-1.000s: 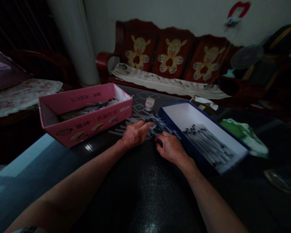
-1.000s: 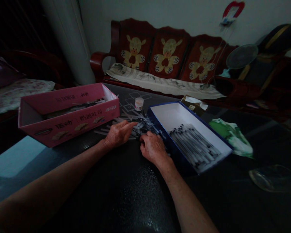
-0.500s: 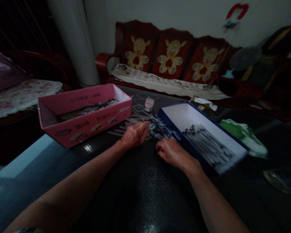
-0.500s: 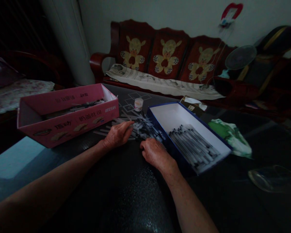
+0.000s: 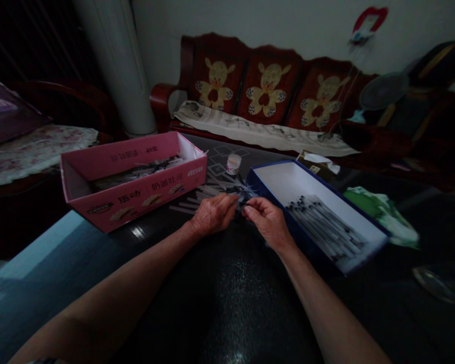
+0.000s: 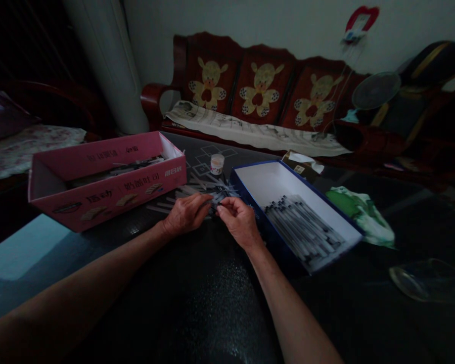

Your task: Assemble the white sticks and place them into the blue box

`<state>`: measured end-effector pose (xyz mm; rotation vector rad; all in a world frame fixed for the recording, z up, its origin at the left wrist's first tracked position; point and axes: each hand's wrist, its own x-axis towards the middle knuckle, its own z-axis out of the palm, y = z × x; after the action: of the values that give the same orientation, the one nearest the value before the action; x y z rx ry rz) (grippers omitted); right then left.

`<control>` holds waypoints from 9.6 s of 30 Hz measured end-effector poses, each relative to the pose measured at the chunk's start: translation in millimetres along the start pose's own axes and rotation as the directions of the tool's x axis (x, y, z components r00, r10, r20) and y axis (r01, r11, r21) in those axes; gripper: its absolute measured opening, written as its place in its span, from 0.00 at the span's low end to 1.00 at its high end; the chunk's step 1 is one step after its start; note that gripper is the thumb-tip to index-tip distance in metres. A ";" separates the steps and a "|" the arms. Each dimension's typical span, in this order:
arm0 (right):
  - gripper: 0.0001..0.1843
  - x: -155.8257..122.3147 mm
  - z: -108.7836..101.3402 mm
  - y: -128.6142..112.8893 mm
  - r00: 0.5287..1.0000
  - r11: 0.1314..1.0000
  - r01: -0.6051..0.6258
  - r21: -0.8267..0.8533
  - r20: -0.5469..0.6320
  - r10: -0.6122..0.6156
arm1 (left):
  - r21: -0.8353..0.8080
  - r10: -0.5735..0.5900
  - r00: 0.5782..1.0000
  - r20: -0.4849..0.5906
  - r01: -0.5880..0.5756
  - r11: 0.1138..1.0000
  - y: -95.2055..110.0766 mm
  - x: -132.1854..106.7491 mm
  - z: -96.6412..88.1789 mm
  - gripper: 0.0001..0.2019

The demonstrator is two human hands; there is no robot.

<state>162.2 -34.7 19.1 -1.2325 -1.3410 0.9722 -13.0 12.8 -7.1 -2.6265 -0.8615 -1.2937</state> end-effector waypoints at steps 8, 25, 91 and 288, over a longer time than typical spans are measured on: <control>0.15 0.2 4.7 1.5 0.994 0.981 -0.044 0.190 -0.086 0.061 | 0.001 0.027 1.000 -0.008 -0.027 1.000 2.9 1.7 -1.6 0.11; 0.16 -1.8 17.2 5.3 0.981 0.932 -0.156 0.327 -0.062 0.186 | 0.007 0.004 0.999 0.047 -0.004 1.000 7.0 2.0 -3.5 0.12; 0.12 -7.4 -9.2 -7.2 0.939 0.476 0.307 -0.824 0.344 -0.009 | 0.041 -0.015 0.999 0.040 0.013 0.999 -5.8 -1.0 -2.0 0.14; 0.16 4.2 9.4 -2.0 0.943 0.894 -0.188 0.407 -0.180 0.280 | -0.630 -0.205 0.681 0.703 0.730 0.266 6.9 17.3 -15.5 0.19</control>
<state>152.9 -30.1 20.3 -1.1761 -0.7769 1.1564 -12.0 9.9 16.9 -3.9229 -1.5305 -1.4962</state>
